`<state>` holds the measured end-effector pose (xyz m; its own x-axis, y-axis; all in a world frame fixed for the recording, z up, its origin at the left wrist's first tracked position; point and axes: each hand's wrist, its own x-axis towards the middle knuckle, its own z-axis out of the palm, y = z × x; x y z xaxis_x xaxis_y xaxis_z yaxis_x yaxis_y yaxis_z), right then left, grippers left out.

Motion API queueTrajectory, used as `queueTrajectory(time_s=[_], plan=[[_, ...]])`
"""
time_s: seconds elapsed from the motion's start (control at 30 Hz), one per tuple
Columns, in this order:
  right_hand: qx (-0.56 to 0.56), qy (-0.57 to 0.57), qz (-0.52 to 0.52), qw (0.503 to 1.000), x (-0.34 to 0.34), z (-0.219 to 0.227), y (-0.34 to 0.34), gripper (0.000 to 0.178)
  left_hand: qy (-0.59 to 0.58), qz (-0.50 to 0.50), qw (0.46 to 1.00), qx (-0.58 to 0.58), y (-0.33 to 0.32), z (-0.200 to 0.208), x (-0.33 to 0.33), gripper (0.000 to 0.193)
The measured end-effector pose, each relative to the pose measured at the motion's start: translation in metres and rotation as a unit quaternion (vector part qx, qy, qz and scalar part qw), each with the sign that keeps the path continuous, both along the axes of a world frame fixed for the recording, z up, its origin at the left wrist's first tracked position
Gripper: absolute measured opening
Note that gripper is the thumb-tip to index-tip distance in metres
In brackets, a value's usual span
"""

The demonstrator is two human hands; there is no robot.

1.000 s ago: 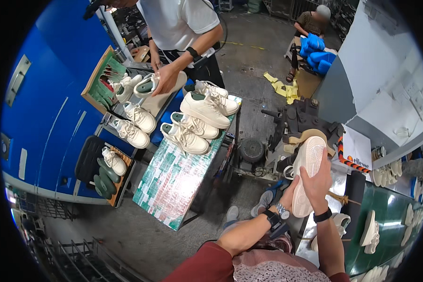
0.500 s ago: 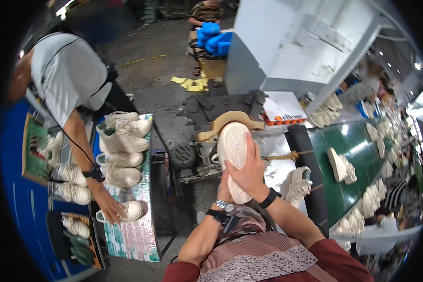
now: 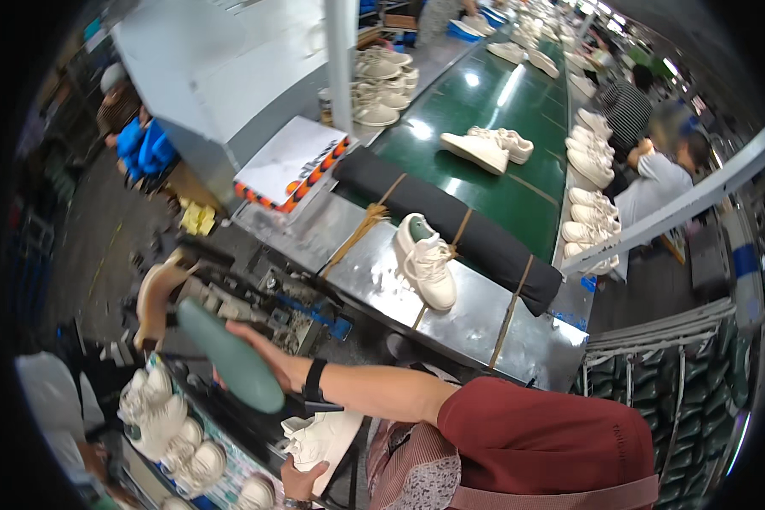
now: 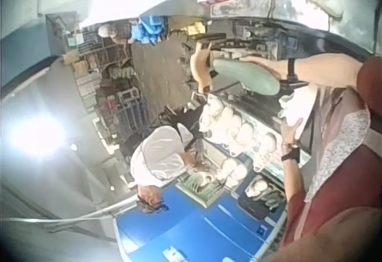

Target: The person picks up a shoe last from a rack, inserts it into a shoe, and presses the sole against a rotating brush. They then remove the shoe last and place the shoe on a conveyor belt, repeating the process.

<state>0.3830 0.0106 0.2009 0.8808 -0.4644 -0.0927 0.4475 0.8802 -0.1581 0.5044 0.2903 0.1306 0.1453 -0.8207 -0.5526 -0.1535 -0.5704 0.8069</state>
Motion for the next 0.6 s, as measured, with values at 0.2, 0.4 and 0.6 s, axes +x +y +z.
queueTrajectory(time_s=[0.2, 0.4, 0.6], plan=[[-0.296, 0.204, -0.082, 0.930, -0.166, 0.036, 0.014, 0.089, -0.029, 0.048, 0.982, -0.179, -0.154, -0.030, -0.105, 0.050], [-0.350, 0.641, -0.307, 0.611, -0.384, -0.026, 0.044, 0.097, -0.359, -0.114, 0.898, -0.225, -0.331, -0.070, -0.199, 0.071], [-0.283, 0.884, -0.154, 0.339, -0.508, -0.148, 0.112, 0.084, -0.344, -0.212, 0.855, -0.326, -0.351, 0.008, -0.343, 0.074]])
